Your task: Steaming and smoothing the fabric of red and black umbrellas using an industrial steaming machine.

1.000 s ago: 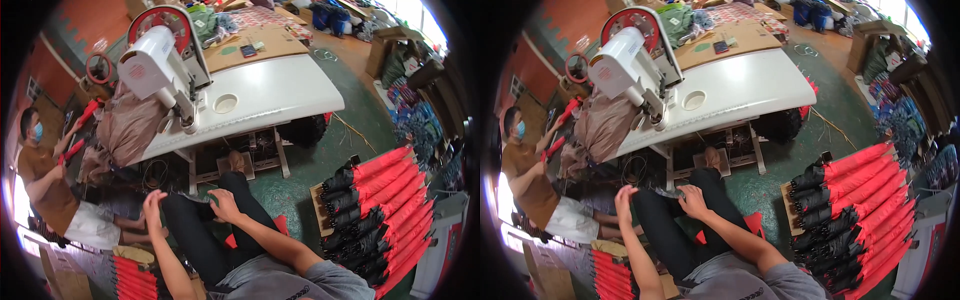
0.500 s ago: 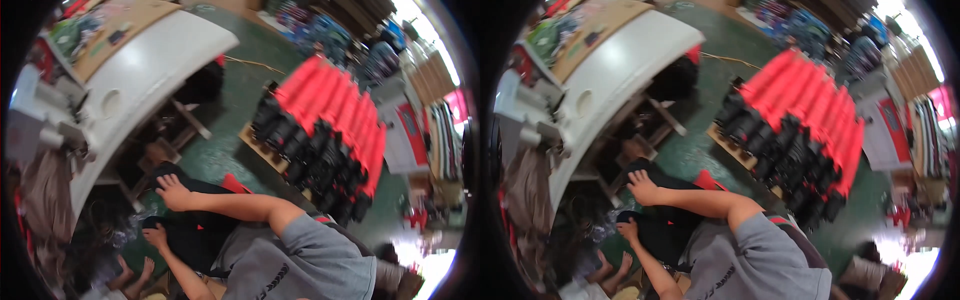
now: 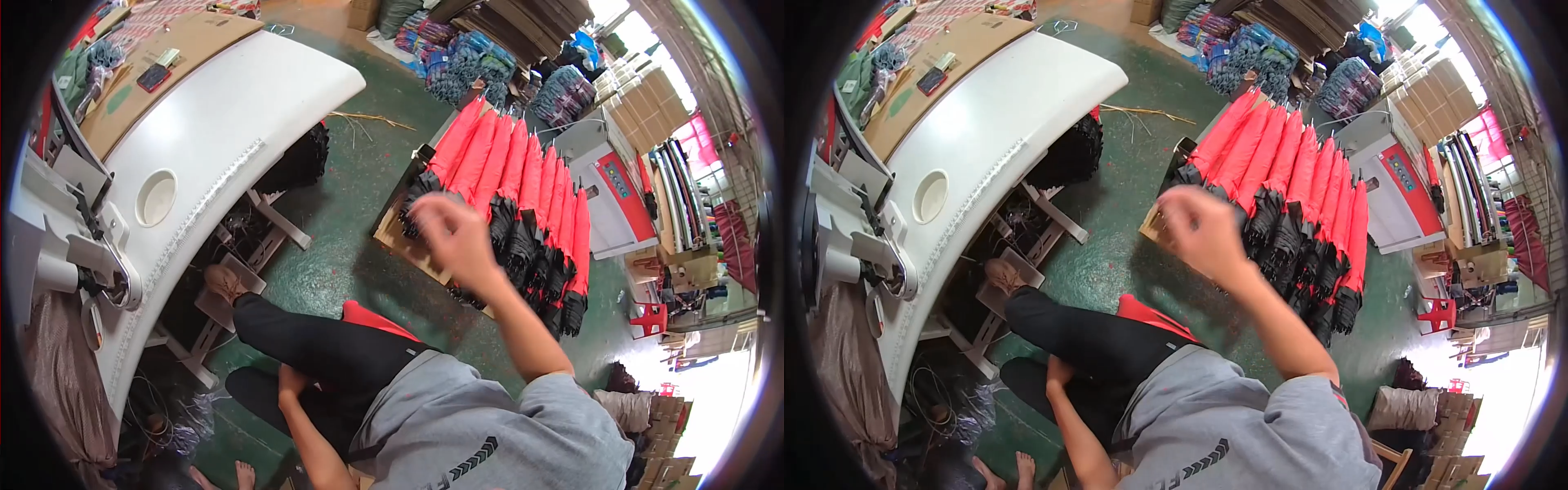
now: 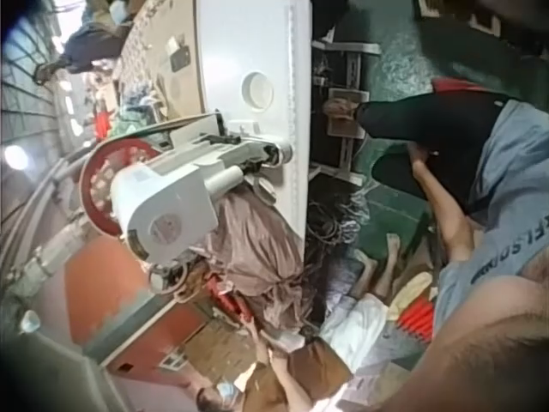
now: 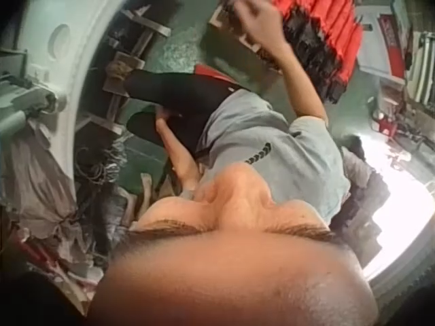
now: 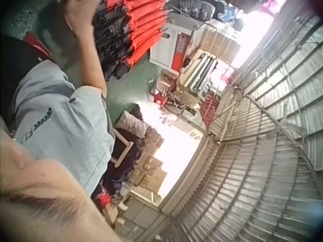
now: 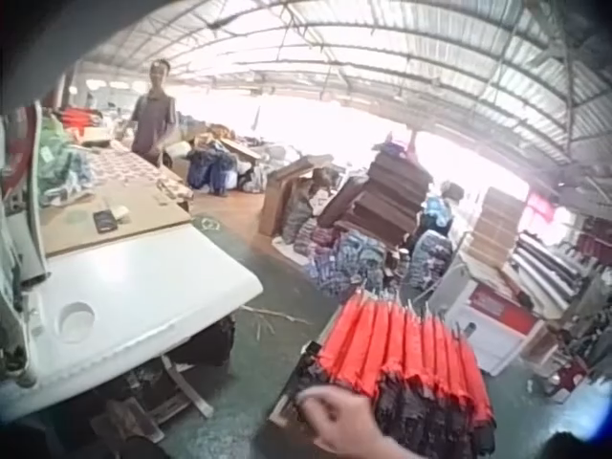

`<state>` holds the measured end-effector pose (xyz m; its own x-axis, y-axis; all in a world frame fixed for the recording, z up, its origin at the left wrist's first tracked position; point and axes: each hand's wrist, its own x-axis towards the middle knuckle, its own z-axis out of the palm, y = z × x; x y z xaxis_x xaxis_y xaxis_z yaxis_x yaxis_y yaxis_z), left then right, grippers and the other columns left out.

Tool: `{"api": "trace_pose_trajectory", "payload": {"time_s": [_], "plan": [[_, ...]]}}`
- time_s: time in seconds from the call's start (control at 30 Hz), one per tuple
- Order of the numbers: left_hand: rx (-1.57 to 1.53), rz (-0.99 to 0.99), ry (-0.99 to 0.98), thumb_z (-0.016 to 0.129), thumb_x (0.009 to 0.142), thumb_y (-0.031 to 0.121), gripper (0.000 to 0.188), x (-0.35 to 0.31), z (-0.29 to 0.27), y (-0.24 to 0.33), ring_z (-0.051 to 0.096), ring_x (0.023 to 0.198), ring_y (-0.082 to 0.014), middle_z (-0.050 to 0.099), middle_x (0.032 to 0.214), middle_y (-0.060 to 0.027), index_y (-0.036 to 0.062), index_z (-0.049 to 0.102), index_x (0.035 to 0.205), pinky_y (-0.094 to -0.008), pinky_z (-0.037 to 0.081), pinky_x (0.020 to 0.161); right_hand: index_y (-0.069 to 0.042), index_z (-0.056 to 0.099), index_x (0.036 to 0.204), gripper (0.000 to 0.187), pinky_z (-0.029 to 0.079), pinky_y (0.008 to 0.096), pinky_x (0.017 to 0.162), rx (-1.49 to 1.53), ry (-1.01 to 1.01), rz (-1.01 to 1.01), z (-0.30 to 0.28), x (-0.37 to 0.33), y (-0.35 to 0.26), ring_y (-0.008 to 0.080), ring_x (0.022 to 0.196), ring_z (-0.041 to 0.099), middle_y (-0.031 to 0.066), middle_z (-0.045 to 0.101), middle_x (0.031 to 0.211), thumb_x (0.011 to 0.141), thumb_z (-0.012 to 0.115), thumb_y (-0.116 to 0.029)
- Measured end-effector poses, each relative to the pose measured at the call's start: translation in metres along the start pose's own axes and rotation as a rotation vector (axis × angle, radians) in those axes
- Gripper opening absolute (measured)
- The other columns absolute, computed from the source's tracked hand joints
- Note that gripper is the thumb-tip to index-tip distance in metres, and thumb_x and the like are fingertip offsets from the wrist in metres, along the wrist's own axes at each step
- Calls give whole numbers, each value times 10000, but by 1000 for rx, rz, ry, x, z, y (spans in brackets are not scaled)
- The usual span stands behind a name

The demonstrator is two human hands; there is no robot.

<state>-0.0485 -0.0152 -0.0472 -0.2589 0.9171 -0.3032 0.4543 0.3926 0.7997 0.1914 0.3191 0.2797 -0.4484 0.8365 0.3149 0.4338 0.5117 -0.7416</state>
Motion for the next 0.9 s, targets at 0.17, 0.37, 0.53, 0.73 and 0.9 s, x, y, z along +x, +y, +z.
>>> {"api": "trace_pose_trajectory", "payload": {"time_s": [0.17,0.37,0.53,0.73,0.9], "plan": [[-267,-116,-25,657,929,115,533,20,-17,11,464,1432,-348,560,1478,-207,0,541,1436,-439,362,1174,76,686,1136,538,522,484,982,-937,280,-48,-68,56,130,401,1084,683,266,702,1149,969,639,-433],[-207,-89,15,683,922,263,641,12,1,-41,410,1469,-348,496,1526,-235,0,495,1475,-441,287,1229,110,704,1121,910,539,503,975,-1028,-448,699,-62,111,147,420,1145,677,320,677,1198,910,530,-758],[-230,-29,216,599,924,277,625,14,24,-32,359,1501,-332,456,1566,-222,21,504,1486,-422,243,1255,104,503,1403,986,627,520,719,-694,-654,1035,-77,120,186,483,873,727,347,647,1205,903,539,-745],[-236,-317,137,622,900,225,536,25,40,-97,535,1329,-398,596,1372,-275,-25,583,1372,-431,414,1108,7,403,1513,893,609,569,865,-546,-918,1429,-45,162,193,501,1041,682,366,472,1450,920,572,-639],[-186,-306,188,593,846,114,398,42,39,-75,665,1099,-443,677,1121,-326,-72,637,1196,-446,533,896,-89,509,1471,715,591,616,881,-628,-751,1282,-53,149,221,478,1172,608,281,497,1460,929,537,-555]]}}
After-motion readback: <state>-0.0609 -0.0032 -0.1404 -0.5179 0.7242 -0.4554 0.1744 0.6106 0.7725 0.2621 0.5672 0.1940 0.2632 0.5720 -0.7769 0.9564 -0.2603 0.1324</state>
